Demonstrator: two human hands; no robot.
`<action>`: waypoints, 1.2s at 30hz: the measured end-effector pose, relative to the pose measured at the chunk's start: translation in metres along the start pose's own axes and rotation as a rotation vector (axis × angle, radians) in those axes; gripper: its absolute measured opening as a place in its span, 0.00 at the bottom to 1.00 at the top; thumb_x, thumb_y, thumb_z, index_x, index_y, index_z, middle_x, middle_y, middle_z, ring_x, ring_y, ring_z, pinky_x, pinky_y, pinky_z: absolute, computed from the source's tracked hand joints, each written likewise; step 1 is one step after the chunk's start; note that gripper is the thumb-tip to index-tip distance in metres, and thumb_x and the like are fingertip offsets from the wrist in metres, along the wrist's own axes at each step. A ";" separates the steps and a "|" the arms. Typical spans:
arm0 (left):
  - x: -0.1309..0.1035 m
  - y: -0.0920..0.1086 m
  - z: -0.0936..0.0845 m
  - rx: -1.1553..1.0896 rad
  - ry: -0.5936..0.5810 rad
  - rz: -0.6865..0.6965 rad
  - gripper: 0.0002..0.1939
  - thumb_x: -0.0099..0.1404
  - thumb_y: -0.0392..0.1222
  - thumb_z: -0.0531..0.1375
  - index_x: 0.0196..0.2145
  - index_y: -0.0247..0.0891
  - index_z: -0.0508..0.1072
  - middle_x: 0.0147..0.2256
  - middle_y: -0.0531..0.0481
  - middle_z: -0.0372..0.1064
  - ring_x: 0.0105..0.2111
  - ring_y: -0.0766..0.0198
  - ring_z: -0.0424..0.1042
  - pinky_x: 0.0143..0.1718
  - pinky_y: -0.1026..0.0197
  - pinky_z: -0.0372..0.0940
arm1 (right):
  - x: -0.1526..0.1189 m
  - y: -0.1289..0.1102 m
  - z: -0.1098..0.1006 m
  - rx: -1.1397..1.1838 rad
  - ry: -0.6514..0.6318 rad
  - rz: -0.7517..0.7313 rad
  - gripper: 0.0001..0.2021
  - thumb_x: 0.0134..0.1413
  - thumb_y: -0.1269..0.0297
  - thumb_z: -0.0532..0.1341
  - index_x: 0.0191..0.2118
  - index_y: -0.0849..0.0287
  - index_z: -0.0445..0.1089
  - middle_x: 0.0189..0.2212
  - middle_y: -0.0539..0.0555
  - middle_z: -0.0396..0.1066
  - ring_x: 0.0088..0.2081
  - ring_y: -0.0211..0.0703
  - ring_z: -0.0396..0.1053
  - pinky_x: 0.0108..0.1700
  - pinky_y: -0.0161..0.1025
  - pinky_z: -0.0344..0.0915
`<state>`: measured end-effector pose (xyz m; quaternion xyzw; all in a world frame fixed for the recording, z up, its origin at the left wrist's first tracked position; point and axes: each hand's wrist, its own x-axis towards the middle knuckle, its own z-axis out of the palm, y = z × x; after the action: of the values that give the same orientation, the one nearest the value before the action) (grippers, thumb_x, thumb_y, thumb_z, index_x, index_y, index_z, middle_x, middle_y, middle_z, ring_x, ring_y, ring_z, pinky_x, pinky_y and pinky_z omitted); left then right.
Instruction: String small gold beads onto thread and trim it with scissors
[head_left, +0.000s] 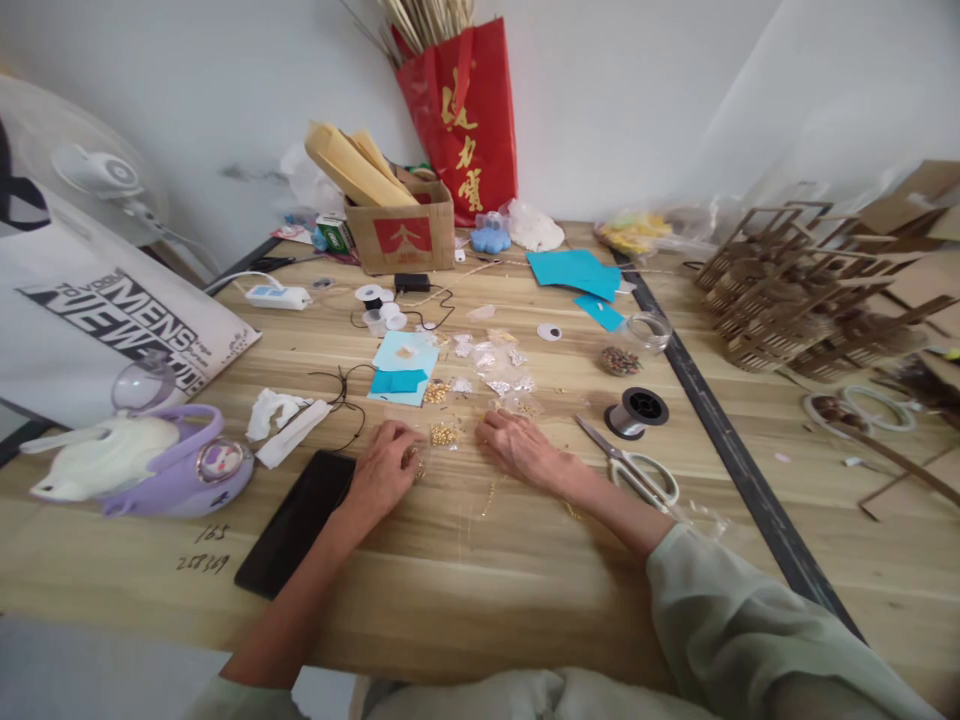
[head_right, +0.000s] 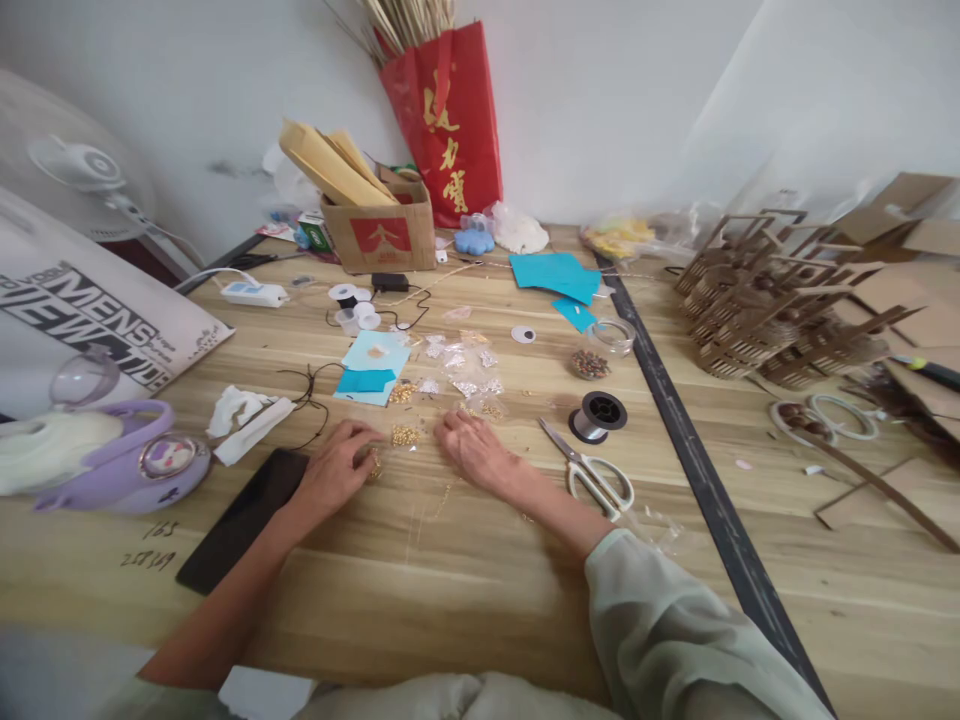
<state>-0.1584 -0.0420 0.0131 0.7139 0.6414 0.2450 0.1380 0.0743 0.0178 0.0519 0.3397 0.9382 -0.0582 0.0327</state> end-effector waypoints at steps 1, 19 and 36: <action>0.000 0.000 0.000 0.021 0.025 0.012 0.15 0.58 0.34 0.55 0.41 0.40 0.76 0.41 0.44 0.65 0.46 0.52 0.65 0.50 0.53 0.60 | 0.001 -0.002 0.001 0.001 0.003 -0.009 0.10 0.64 0.73 0.50 0.41 0.63 0.68 0.42 0.60 0.68 0.43 0.45 0.65 0.45 0.39 0.60; -0.034 0.014 -0.002 0.314 -0.076 0.038 0.15 0.64 0.43 0.57 0.48 0.41 0.68 0.45 0.44 0.62 0.47 0.52 0.64 0.50 0.50 0.64 | 0.015 -0.013 0.018 -0.007 0.170 -0.175 0.09 0.64 0.71 0.51 0.45 0.63 0.67 0.44 0.59 0.66 0.46 0.47 0.60 0.46 0.42 0.59; -0.027 0.005 -0.002 0.263 -0.214 0.253 0.21 0.69 0.40 0.48 0.58 0.37 0.63 0.60 0.40 0.55 0.62 0.51 0.53 0.60 0.47 0.57 | 0.014 0.004 0.011 -0.056 0.136 -0.149 0.11 0.64 0.73 0.50 0.46 0.63 0.67 0.43 0.59 0.68 0.46 0.47 0.62 0.50 0.44 0.58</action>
<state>-0.1571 -0.0691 0.0129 0.8224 0.5549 0.0971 0.0791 0.0659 0.0283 0.0397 0.2710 0.9622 -0.0109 -0.0262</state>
